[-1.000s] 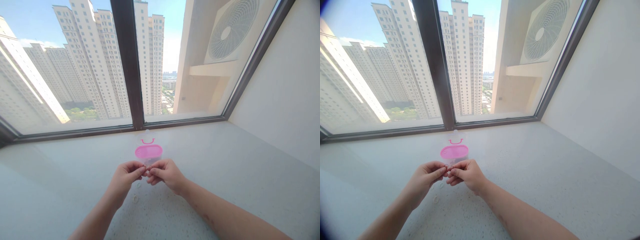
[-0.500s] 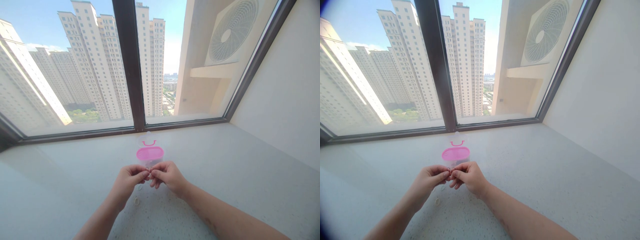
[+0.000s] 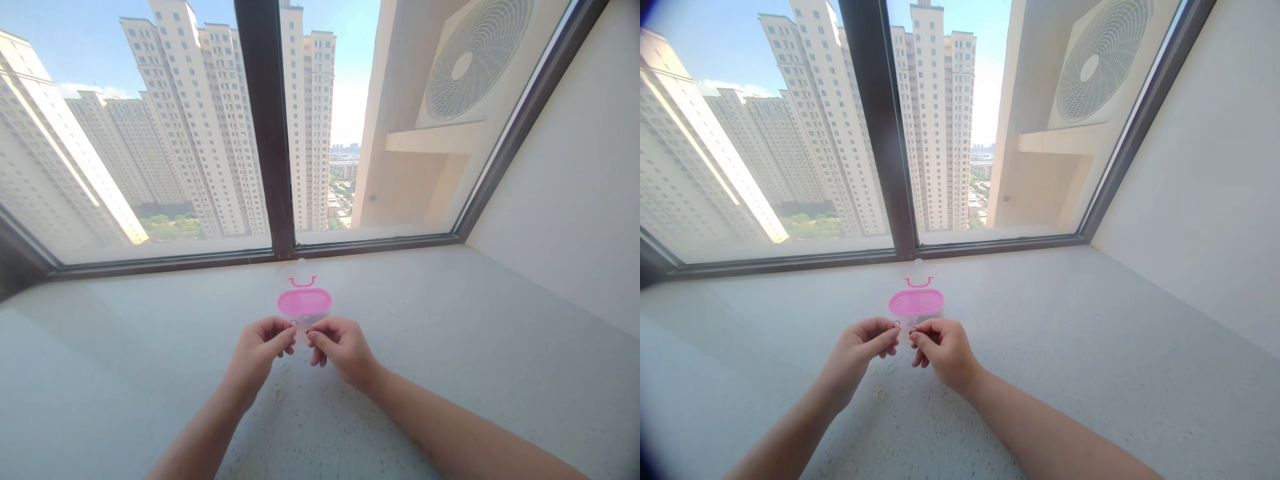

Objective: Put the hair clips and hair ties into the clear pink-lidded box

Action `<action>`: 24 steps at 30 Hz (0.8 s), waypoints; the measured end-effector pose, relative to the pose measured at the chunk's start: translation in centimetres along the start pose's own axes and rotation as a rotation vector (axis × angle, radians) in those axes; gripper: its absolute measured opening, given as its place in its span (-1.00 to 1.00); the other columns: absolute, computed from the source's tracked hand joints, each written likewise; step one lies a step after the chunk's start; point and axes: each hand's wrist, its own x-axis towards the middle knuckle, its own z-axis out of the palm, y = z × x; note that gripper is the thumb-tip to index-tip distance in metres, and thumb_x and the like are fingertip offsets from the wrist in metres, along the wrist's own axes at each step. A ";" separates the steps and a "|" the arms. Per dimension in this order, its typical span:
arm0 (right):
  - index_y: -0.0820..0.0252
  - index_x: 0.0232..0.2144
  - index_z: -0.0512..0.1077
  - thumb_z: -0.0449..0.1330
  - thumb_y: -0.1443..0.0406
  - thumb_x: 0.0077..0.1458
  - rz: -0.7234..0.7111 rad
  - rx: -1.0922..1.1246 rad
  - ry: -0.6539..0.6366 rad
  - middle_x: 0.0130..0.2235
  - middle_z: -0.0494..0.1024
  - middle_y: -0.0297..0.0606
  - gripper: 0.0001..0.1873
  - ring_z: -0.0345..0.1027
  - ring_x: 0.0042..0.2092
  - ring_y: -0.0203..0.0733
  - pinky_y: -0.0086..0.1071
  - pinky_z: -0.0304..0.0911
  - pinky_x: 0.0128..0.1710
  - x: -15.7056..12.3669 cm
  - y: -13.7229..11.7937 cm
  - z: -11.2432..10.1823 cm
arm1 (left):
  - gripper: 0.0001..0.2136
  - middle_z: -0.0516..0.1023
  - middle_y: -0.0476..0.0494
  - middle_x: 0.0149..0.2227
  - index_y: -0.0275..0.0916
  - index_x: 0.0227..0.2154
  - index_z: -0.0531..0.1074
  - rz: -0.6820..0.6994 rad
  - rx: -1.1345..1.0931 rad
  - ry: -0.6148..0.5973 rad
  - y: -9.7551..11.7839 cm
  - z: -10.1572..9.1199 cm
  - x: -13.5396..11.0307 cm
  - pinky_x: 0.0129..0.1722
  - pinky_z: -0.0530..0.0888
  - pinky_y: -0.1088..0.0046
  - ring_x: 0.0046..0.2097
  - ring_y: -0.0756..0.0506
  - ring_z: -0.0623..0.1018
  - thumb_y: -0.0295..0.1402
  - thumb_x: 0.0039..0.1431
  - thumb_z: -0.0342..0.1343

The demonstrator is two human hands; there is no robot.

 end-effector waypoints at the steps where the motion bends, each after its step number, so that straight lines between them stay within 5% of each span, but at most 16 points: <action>1: 0.31 -0.41 0.48 0.28 0.04 0.02 -0.019 -0.029 0.020 -0.49 0.49 -0.27 -0.61 0.40 -0.59 -0.29 -0.47 0.23 -0.63 0.0 0.0 0.0 | -0.70 0.46 -0.02 -0.61 -0.31 -0.46 0.52 0.000 -0.003 0.018 0.0 0.0 0.0 -0.49 0.31 0.51 -0.53 -0.01 0.41 -0.12 -0.06 0.28; 8: 0.25 -0.39 0.40 0.17 0.06 0.14 -0.076 -0.159 0.089 -0.55 0.42 -0.36 -0.66 0.30 -0.62 -0.36 -0.49 0.16 -0.62 -0.1 0.2 -0.3 | -0.66 0.15 0.19 -0.76 -0.29 -0.38 0.50 0.006 0.063 0.068 -0.4 -0.1 0.0 -0.67 0.07 0.58 -0.69 0.08 0.13 -0.07 -0.03 0.24; 24: 0.26 -0.37 0.46 0.20 0.08 0.10 -0.062 -0.162 0.058 -0.46 0.49 -0.29 -0.68 0.28 -0.63 -0.38 -0.48 0.18 -0.64 0.0 0.6 -0.1 | -0.67 0.22 0.14 -0.76 -0.30 -0.39 0.52 0.010 0.092 0.069 -0.3 0.2 -0.1 -0.66 0.12 0.59 -0.68 0.07 0.20 -0.09 -0.03 0.23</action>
